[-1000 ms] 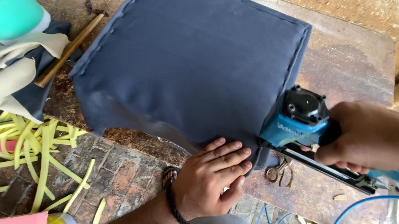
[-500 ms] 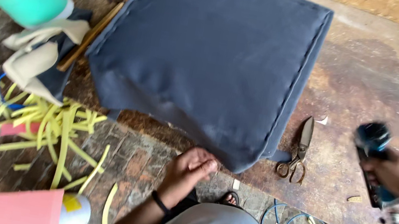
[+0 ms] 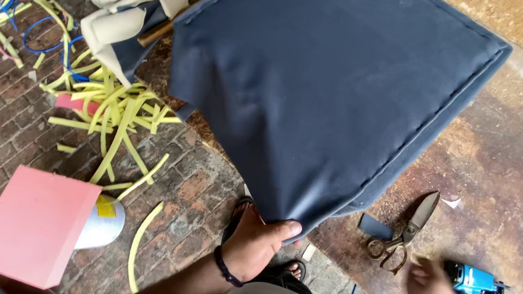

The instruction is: The person covers a cardboard box with dark gray fabric. They use scissors to trim excess fabric and a pneumatic staple gun to secure the fabric to the box edges. The person repeatedly folds, staples, and trims the fabric around the box until it is fully covered.

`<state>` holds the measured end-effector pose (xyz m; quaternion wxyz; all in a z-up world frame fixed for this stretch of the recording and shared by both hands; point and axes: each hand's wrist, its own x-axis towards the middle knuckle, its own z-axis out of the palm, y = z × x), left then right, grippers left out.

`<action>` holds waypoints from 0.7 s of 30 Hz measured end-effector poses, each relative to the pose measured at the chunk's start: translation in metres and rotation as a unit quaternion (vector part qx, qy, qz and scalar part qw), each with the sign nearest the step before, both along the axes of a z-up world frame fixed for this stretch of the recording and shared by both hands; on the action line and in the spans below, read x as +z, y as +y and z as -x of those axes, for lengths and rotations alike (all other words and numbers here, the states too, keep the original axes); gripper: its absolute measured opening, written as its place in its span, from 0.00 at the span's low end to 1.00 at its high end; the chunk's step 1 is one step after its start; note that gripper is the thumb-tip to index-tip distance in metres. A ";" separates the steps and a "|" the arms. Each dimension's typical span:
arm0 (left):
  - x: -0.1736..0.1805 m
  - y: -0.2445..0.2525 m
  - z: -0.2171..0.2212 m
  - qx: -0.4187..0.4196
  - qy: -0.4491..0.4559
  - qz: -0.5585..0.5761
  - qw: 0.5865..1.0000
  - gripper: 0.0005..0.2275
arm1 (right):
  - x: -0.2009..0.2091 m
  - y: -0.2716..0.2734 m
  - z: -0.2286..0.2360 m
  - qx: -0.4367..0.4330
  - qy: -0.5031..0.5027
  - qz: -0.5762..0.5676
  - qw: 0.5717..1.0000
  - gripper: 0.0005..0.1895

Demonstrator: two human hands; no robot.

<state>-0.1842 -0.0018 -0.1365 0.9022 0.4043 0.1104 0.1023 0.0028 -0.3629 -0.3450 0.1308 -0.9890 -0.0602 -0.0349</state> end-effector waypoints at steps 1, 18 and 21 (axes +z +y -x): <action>-0.004 -0.003 -0.001 0.022 0.013 -0.028 0.999 0.13 | 0.004 0.022 -0.004 0.024 0.074 -0.008 0.997 0.29; -0.048 0.015 -0.035 -0.083 0.062 0.013 0.995 0.05 | -0.050 -0.016 0.022 -0.152 0.460 -0.310 0.818 0.28; -0.050 0.017 -0.043 -0.094 0.101 -0.026 0.990 0.05 | 0.005 -0.056 0.065 -0.055 0.428 -0.070 0.899 0.32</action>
